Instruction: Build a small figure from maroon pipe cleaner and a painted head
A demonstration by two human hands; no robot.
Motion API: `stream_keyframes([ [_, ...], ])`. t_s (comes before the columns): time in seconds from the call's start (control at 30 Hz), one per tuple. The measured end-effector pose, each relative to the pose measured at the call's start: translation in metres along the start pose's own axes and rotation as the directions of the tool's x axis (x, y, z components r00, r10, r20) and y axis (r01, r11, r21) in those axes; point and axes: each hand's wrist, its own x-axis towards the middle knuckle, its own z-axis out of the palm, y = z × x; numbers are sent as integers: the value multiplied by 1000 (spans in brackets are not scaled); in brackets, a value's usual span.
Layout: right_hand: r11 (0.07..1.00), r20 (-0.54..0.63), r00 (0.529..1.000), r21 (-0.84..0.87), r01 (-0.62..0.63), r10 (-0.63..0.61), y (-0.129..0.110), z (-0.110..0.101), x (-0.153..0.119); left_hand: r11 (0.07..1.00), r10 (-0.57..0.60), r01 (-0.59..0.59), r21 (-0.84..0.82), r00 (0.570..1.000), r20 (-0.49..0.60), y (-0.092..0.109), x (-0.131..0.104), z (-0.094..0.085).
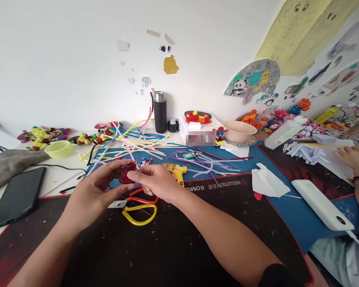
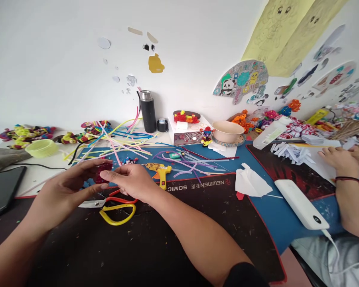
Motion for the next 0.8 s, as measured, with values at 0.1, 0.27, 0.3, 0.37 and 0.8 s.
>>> stream_keyframes([
  [0.1, 1000, 11, 1000, -6, -10, 10, -6, 0, -3, 997, -12, 14, -78, 1000, 25, -1, 0, 0],
  [0.27, 1000, 20, 1000, -12, -12, 12, -11, 0, -5, 995, -22, 22, -98, 1000, -3, -5, -1, -3],
  [0.3, 1000, 22, 1000, -12, -8, 8, -12, 0, -5, 994, -29, 28, -103, 1000, -10, -6, -1, -3],
  [0.37, 1000, 25, 1000, -13, 1, 0, -13, 0, -5, 993, -36, 34, -117, 999, -14, -9, -1, -5],
  [0.8, 993, -32, 993, 23, 118, -117, -15, 0, -3, 981, -43, 39, -189, 999, -16, -7, 3, -11],
])
